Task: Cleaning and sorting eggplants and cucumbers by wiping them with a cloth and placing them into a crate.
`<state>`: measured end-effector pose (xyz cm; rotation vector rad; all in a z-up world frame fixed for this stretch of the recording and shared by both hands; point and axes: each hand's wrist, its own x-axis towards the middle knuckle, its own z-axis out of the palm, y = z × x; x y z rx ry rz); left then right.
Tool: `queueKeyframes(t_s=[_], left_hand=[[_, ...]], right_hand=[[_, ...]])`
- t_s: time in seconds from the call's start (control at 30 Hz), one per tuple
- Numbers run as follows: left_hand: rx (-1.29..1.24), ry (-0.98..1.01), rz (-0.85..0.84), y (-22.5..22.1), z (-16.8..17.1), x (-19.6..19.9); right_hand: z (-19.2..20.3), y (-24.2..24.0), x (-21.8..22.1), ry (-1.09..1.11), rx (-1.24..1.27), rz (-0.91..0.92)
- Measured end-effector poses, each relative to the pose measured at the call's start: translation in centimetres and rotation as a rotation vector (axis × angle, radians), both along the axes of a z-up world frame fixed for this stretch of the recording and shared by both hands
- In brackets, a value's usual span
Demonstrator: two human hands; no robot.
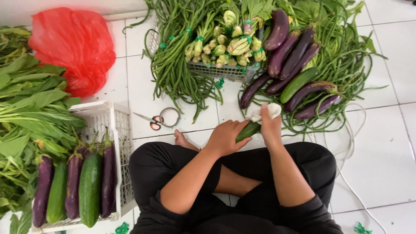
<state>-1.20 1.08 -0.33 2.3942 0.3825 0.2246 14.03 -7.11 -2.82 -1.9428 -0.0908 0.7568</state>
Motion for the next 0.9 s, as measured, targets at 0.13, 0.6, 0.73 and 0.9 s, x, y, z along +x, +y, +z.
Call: queueKeyframes(t_s=[0.13, 0.6, 0.73, 0.9], left_hand=[[-0.538, -0.046, 0.147, -1.4, -3.0, -0.3], [-1.246, -0.463, 0.577, -0.7, -2.3, 0.7], [-1.223, -0.588, 0.731, 1.0, -4.3, 0.8], [-1.59, -0.73, 0.894, 3.6, -13.2, 0.2]], right_hand=[[-1.5, -0.8, 0.4, -0.041, 0.31, -0.15], [1.0, 0.1, -5.1, -0.431, 0.684, 0.747], [1.2, -1.1, -7.3, -0.285, 0.617, 0.783], [1.1, -1.3, -8.6, -0.35, 0.767, 0.85]])
